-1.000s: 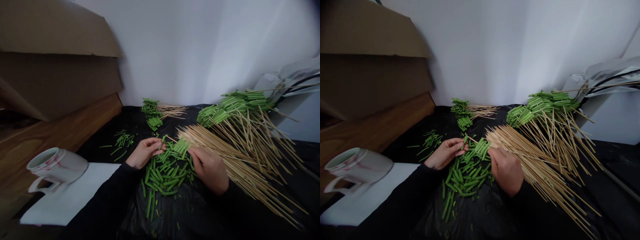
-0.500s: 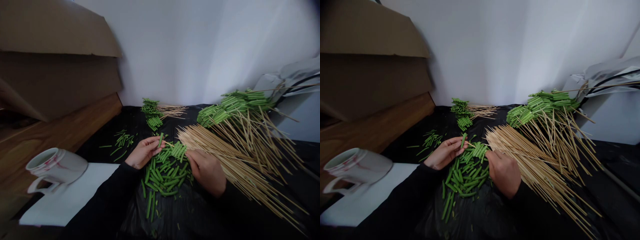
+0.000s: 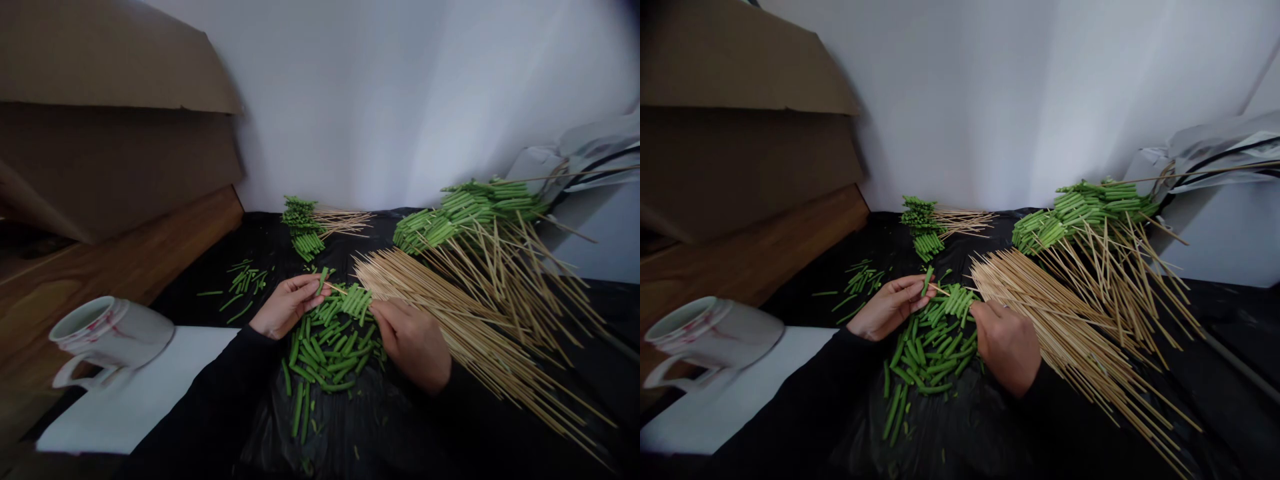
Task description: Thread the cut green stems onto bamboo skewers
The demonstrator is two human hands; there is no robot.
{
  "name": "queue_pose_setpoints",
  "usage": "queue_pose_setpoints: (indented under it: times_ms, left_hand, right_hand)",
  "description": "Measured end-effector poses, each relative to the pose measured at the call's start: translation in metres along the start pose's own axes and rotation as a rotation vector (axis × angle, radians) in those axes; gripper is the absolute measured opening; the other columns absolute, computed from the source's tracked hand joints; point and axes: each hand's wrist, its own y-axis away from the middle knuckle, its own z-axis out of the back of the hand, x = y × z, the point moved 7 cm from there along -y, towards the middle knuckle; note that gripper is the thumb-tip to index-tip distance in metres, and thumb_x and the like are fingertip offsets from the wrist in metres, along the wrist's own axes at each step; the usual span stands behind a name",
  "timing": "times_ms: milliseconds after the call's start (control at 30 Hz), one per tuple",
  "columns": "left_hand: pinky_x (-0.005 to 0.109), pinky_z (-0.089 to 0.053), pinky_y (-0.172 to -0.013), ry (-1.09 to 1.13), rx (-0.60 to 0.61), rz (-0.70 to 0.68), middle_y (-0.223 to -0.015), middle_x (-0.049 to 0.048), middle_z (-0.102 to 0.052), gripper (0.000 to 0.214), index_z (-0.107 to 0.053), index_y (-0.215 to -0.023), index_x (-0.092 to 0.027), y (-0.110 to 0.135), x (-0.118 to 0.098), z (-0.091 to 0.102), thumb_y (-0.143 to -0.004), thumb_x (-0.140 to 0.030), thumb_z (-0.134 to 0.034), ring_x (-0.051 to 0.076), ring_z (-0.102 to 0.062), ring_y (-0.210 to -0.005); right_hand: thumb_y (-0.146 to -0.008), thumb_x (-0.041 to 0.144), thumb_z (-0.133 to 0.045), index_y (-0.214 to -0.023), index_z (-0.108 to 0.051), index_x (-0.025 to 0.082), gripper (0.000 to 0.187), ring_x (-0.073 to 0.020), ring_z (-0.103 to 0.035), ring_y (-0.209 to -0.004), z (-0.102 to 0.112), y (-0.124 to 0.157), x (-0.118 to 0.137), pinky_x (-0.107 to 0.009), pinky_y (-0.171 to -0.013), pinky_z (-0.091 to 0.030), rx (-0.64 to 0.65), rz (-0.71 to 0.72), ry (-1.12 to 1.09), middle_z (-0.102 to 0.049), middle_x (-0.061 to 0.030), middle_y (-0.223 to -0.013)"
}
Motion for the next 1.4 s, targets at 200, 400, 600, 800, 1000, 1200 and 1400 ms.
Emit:
queue_pose_setpoints:
  times_ms: [200, 400, 600, 800, 1000, 1200, 1400]
  left_hand:
    - [0.020, -0.054, -0.076, -0.029, -0.036, -0.002, -0.088, 0.0086, -0.076, 0.026, -0.075, -0.093, -0.012, -0.001, 0.000, 0.004, -0.069, -0.020, -0.082, 0.013, -0.070, -0.081]
    - [0.021, -0.054, -0.076, -0.048, -0.051, 0.000, -0.087, 0.0092, -0.076, 0.032, -0.076, -0.091, -0.011, -0.001, -0.002, 0.004, -0.063, -0.023, -0.086, 0.014, -0.070, -0.080]
    - [0.023, -0.053, -0.076, -0.087, -0.070, -0.029, -0.084, 0.0089, -0.076, 0.035, -0.076, -0.089, -0.011, -0.001, -0.003, 0.004, -0.059, -0.025, -0.088, 0.014, -0.070, -0.078]
    - [0.023, -0.052, -0.075, -0.093, -0.069, -0.006, -0.082, 0.0078, -0.076, 0.034, -0.076, -0.088, -0.011, -0.001, 0.002, 0.004, -0.059, -0.023, -0.088, 0.013, -0.069, -0.076]
    - [0.025, -0.053, -0.076, -0.115, -0.066, -0.027, -0.084, 0.0085, -0.076, 0.032, -0.076, -0.088, -0.011, -0.002, 0.004, 0.005, -0.061, -0.024, -0.087, 0.014, -0.069, -0.076]
    - [0.020, -0.053, -0.072, -0.076, -0.062, -0.016, -0.084, 0.0067, -0.076, 0.036, -0.075, -0.091, -0.013, -0.001, 0.001, 0.004, -0.059, -0.023, -0.088, 0.012, -0.069, -0.075]
    - [0.016, -0.053, -0.066, -0.082, -0.047, 0.045, -0.080, 0.0073, -0.076, 0.031, -0.075, -0.085, -0.010, 0.000, -0.001, 0.004, -0.059, -0.022, -0.088, 0.010, -0.068, -0.070]
  right_hand:
    - [-0.093, 0.017, -0.043, -0.090, -0.066, 0.018, 0.024, -0.0157, -0.062, -0.078, 0.000, 0.000, 0.000, -0.026, -0.068, -0.041, 0.010, -0.014, 0.007, -0.068, -0.0053, -0.083]
    - [-0.093, 0.016, -0.044, -0.090, -0.066, 0.018, 0.022, -0.0157, -0.062, -0.076, -0.001, 0.000, 0.001, -0.027, -0.070, -0.040, 0.030, -0.025, 0.029, -0.069, -0.0048, -0.083]
    - [-0.093, 0.015, -0.045, -0.091, -0.066, 0.017, 0.021, -0.0158, -0.063, -0.079, -0.004, 0.002, 0.001, -0.026, -0.072, -0.041, 0.022, -0.027, -0.009, -0.069, -0.0053, -0.085]
    - [-0.092, 0.013, -0.043, -0.090, -0.065, 0.017, 0.023, -0.0154, -0.062, -0.078, -0.008, 0.003, 0.001, -0.026, -0.070, -0.041, 0.033, -0.032, -0.063, -0.068, -0.0058, -0.084]
    - [-0.094, 0.016, -0.041, -0.088, -0.064, 0.018, 0.024, -0.0154, -0.062, -0.076, -0.012, 0.004, -0.002, -0.026, -0.070, -0.041, 0.047, -0.050, -0.065, -0.067, -0.0053, -0.082]
    - [-0.094, 0.015, -0.043, -0.091, -0.065, 0.018, 0.023, -0.0165, -0.063, -0.081, -0.009, 0.002, 0.000, -0.026, -0.074, -0.042, 0.044, -0.044, -0.055, -0.068, -0.0055, -0.085]
    - [-0.093, 0.015, -0.044, -0.093, -0.066, 0.017, 0.022, -0.0163, -0.063, -0.079, -0.003, 0.002, 0.004, -0.027, -0.074, -0.042, 0.027, -0.019, -0.035, -0.068, -0.0056, -0.084]
